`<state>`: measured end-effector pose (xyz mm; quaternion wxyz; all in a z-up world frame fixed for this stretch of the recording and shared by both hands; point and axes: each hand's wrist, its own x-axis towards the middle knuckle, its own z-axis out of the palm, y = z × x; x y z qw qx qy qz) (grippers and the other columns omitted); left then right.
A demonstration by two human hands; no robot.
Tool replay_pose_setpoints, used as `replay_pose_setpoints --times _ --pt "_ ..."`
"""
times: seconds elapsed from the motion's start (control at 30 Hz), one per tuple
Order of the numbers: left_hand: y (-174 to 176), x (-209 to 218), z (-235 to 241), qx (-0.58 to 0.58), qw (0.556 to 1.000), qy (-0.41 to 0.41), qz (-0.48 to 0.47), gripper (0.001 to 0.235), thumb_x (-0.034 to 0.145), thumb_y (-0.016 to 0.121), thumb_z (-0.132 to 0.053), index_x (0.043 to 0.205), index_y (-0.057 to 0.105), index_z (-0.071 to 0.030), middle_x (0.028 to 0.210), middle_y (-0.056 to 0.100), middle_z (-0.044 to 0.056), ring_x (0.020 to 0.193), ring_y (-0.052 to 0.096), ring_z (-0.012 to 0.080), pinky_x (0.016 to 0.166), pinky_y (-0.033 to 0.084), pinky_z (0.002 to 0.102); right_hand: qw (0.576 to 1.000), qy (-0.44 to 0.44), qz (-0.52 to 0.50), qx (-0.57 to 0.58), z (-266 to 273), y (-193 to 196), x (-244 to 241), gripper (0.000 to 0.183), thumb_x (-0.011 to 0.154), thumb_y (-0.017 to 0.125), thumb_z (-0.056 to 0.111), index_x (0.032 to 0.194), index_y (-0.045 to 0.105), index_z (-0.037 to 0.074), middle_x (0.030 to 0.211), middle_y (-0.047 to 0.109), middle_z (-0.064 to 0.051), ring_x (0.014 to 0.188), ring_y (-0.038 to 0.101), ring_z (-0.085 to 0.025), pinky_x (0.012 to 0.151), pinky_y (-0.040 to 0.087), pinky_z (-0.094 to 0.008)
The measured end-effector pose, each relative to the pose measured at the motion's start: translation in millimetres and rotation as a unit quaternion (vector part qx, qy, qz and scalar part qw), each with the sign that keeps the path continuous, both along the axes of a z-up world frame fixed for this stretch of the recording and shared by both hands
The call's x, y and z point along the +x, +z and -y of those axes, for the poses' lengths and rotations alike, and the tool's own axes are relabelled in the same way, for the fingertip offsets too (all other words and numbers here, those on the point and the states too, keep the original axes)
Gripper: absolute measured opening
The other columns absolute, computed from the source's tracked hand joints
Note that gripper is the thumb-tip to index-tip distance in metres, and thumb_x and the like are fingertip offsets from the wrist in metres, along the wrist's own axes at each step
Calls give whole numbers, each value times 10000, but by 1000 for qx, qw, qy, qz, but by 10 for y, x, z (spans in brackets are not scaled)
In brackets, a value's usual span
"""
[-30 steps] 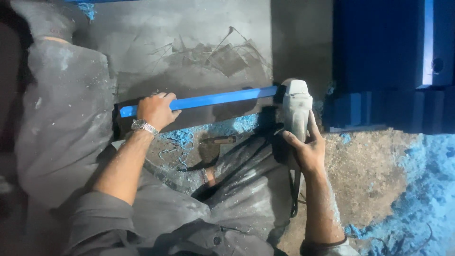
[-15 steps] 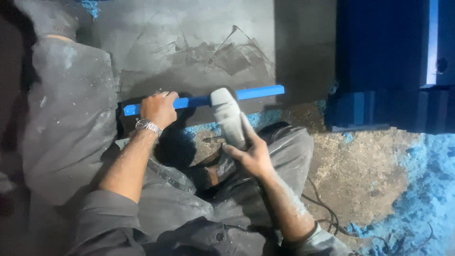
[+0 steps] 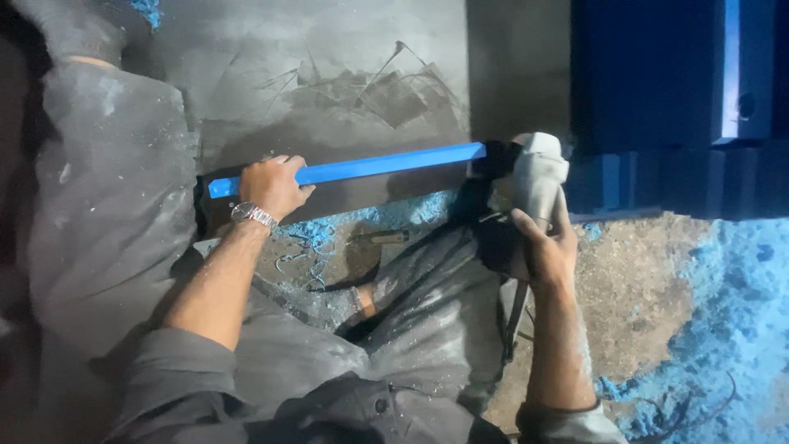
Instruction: Use a handheld angle grinder to sand and smooth the edges of blue plastic components.
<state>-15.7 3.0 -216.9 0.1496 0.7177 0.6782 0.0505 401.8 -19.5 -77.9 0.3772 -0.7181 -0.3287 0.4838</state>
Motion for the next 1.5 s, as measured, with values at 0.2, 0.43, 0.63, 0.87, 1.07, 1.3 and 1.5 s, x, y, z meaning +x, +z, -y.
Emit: replay_pose_setpoints --times 0.2,0.43,0.63,0.87,1.07,1.3,1.5 --pt "-153 471 -140 -52 996 17 66 349 754 864 -379 957 695 -151 912 715 97 837 709 341 706 558 495 998 13 -18 67 240 -80 180 864 834 767 35 1611 392 52 1425 620 -133 1213 640 -218 1011 518 -312" --pt "-371 1106 -261 53 989 -9 136 351 725 849 -264 984 653 -131 936 704 115 918 693 364 744 532 515 998 37 -12 44 174 -120 51 899 817 777 49 1613 360 56 1411 617 -127 1184 641 -206 987 523 -316" --pt "-251 489 -66 -8 997 -33 72 327 760 855 -256 967 643 -119 931 701 122 890 691 380 755 527 531 999 44 15 0 77 -160 12 947 785 796 70 1618 347 103 1357 648 -141 1097 661 -212 896 550 -322" --pt "-325 251 105 49 983 26 178 323 772 857 -218 1020 666 -139 976 705 113 892 689 391 727 551 514 992 112 60 6 109 -147 -325 964 783 830 118 1616 346 76 1395 639 -140 1174 652 -210 980 531 -322" --pt "-317 240 71 24 986 23 166 302 751 772 -97 1033 673 -141 1002 707 123 903 686 408 735 552 513 978 205 30 -14 270 -264 -913 976 754 858 144 1589 360 72 1355 675 -152 1177 655 -217 1005 521 -336" --pt "-406 185 155 58 982 11 178 395 773 647 73 1104 668 -141 1082 707 119 950 682 413 766 562 500 956 291 -11 25 382 -278 -1184 1011 772 878 121 1611 316 65 1490 580 -175 1325 564 -230 1093 435 -340" --pt "-216 237 108 39 979 25 200 338 758 871 -167 1007 649 -116 985 696 121 904 679 392 732 543 510 983 175 45 -20 287 -117 -741 980 789 847 133 1612 317 93 1486 576 -159 1265 614 -237 1049 508 -349"
